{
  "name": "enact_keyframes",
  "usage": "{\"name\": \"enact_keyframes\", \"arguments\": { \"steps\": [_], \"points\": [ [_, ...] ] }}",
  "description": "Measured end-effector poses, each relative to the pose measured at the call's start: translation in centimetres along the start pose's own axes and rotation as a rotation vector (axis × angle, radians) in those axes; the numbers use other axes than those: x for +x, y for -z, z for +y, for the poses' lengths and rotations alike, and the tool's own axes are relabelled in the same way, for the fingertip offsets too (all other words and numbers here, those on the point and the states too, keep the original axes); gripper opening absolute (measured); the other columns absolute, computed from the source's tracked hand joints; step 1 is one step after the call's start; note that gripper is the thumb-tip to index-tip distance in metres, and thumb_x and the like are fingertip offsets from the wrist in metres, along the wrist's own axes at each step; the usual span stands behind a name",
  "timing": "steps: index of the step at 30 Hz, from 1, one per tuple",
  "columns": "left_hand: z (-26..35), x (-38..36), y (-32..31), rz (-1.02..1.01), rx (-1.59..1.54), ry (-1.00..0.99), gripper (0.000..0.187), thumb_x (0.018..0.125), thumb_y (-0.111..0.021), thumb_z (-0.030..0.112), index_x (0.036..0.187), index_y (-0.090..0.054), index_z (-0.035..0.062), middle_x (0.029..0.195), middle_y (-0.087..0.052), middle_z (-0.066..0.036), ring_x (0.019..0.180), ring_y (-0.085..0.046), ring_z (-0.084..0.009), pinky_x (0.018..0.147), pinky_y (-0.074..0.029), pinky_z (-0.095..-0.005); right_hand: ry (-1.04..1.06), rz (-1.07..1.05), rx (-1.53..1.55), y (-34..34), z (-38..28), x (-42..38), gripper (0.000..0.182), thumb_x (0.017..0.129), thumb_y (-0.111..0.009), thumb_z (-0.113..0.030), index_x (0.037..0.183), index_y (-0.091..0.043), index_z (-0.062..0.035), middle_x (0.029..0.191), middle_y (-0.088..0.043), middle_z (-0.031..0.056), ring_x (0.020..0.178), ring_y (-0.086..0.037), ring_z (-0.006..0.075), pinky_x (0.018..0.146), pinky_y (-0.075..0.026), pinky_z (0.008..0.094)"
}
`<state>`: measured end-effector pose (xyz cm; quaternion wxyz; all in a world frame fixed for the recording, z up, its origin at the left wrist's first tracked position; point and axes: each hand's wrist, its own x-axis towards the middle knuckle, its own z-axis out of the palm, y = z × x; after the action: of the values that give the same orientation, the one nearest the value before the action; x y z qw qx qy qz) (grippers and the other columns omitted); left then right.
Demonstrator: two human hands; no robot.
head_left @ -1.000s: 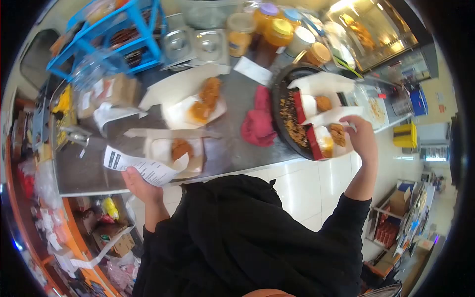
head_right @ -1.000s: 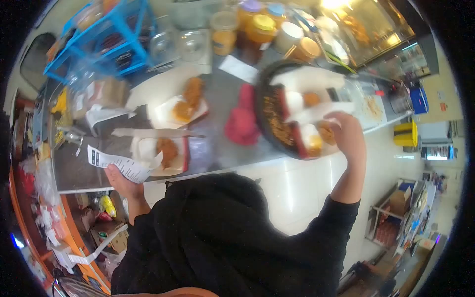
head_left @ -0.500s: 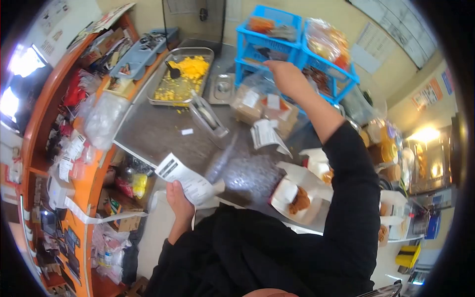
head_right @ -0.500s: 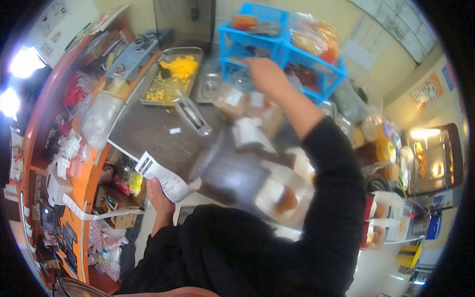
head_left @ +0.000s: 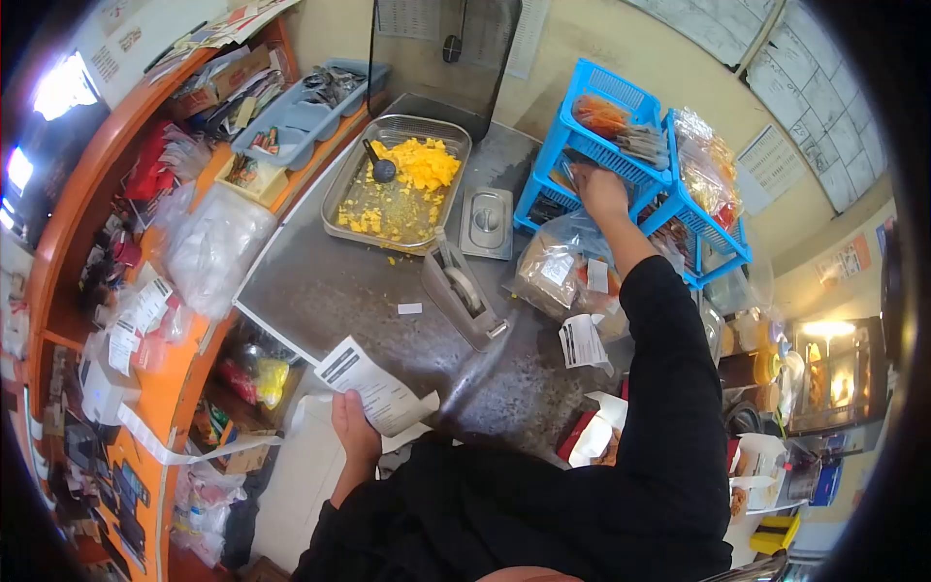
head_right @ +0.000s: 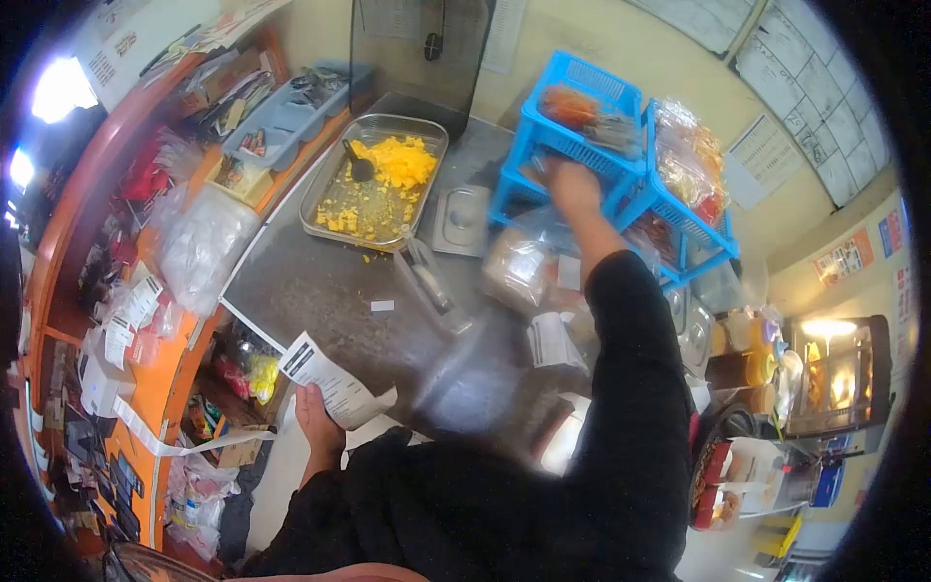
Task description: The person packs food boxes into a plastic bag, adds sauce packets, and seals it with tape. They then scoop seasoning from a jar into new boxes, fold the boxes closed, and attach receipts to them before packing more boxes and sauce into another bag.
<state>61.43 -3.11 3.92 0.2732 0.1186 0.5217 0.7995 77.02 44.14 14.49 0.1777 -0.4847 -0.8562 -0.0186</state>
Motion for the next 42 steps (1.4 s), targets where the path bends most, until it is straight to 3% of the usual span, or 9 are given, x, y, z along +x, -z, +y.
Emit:
{"name": "enact_keyframes", "arguments": {
  "steps": [4, 6, 9, 14, 15, 21, 25, 31, 42],
  "points": [
    [-1.3, 1.6, -0.8, -0.149, 0.609, -0.086, 0.021, 0.098, -0.044, 0.018, 0.095, -0.055, 0.0011, 0.087, -0.056, -0.003, 0.08, -0.05, -0.0096, 0.07, -0.043, -0.0265, 0.28, 0.319, 0.227, 1.7, 0.1, -3.5, 0.02, 0.09, -0.057, -0.021, 0.102, -0.065, -0.008, 0.097, -0.065, 0.0201, 0.086, -0.062, 0.0388, 0.074, -0.051, 0.0419],
    [-1.6, 1.5, -2.9, -0.229, 0.513, 0.319, 0.021, 0.097, -0.047, 0.019, 0.088, -0.054, 0.0016, 0.079, -0.051, -0.001, 0.075, -0.044, -0.0102, 0.067, -0.039, -0.0275, 0.184, 0.282, 0.371, 4.9, -0.4, -6.4, 0.019, 0.093, -0.055, -0.018, 0.102, -0.065, -0.0042, 0.095, -0.068, 0.0155, 0.081, -0.066, 0.0304, 0.072, -0.05, 0.0351],
    [-5.2, 0.5, -4.9, -0.435, 0.502, 0.353, 0.021, 0.095, -0.049, 0.018, 0.104, -0.058, 0.0013, 0.095, -0.06, -0.002, 0.089, -0.051, -0.0082, 0.077, -0.043, -0.0261, 0.02, -0.018, 0.788, 11.8, -0.3, -13.4, 0.025, 0.096, -0.053, -0.021, 0.102, -0.063, 0.0011, 0.087, -0.063, -0.0013, 0.082, -0.052, 0.0058, 0.074, -0.043, 0.0221],
    [-9.5, -1.1, -6.5, -0.295, 0.852, 0.157, 0.049, 0.092, -0.049, 0.015, 0.135, -0.032, -0.002, 0.086, -0.067, -0.016, 0.067, -0.065, -0.0271, 0.065, -0.051, -0.0399, -0.13, -0.782, 0.957, 19.3, 4.7, -28.3, 0.014, 0.092, -0.056, -0.013, 0.095, -0.061, -0.0005, 0.078, -0.061, -0.0007, 0.076, -0.055, 0.0091, 0.07, -0.044, 0.0255],
    [-9.6, -1.3, -6.7, -0.259, 0.882, 0.119, 0.054, 0.092, -0.049, 0.014, 0.139, -0.027, -0.0015, 0.083, -0.067, -0.016, 0.063, -0.065, -0.0304, 0.063, -0.051, -0.0415, -0.052, -0.879, 0.601, 19.7, 5.9, -30.6, 0.013, 0.089, -0.058, -0.011, 0.096, -0.062, -0.0015, 0.077, -0.063, 0.0022, 0.074, -0.058, 0.0127, 0.069, -0.046, 0.028],
    [-10.1, -3.5, -8.4, -0.352, 1.839, -0.272, 0.055, 0.089, -0.052, 0.018, 0.141, -0.038, 0.0117, 0.126, -0.053, -0.022, 0.108, -0.055, -0.0372, 0.088, -0.043, -0.0494, -0.039, -0.556, 0.491, 19.2, 8.9, -40.2, 0.019, 0.087, -0.056, -0.003, 0.104, -0.063, 0.0005, 0.093, -0.066, 0.013, 0.083, -0.063, 0.0205, 0.076, -0.048, 0.0293],
    [-14.2, -4.2, -6.8, -0.496, 1.767, -0.644, 0.057, 0.088, -0.054, 0.035, 0.139, -0.042, 0.0111, 0.139, -0.039, -0.022, 0.127, -0.035, -0.0427, 0.104, -0.024, -0.0609, -0.068, -0.488, 0.75, 20.0, 8.2, -41.3, 0.023, 0.087, -0.056, -0.001, 0.109, -0.063, -0.0003, 0.097, -0.065, 0.0126, 0.085, -0.064, 0.0217, 0.078, -0.048, 0.0279],
    [-14.6, -2.7, -8.8, -0.274, 1.793, -0.426, 0.085, 0.083, -0.054, 0.056, 0.138, -0.035, -0.0053, 0.137, -0.04, -0.02, 0.131, -0.03, -0.042, 0.104, -0.013, -0.0691, 0.111, -0.633, 0.724, 19.8, 3.7, -37.9, 0.022, 0.084, -0.059, -0.003, 0.105, -0.063, -0.0011, 0.098, -0.065, 0.0135, 0.088, -0.064, 0.0288, 0.076, -0.05, 0.0328],
    [-13.0, 6.1, -7.0, -0.504, 1.515, -0.58, 0.094, 0.078, -0.058, 0.061, 0.144, -0.028, 0.0009, 0.144, -0.03, -0.02, 0.133, -0.024, -0.0443, 0.1, -0.012, -0.0731, 0.634, -0.61, 0.453, 17.3, -15.9, -13.9, 0.023, 0.084, -0.063, -0.015, 0.105, -0.064, -0.005, 0.101, -0.066, 0.0122, 0.092, -0.062, 0.0323, 0.075, -0.049, 0.0382]
  ]
}}
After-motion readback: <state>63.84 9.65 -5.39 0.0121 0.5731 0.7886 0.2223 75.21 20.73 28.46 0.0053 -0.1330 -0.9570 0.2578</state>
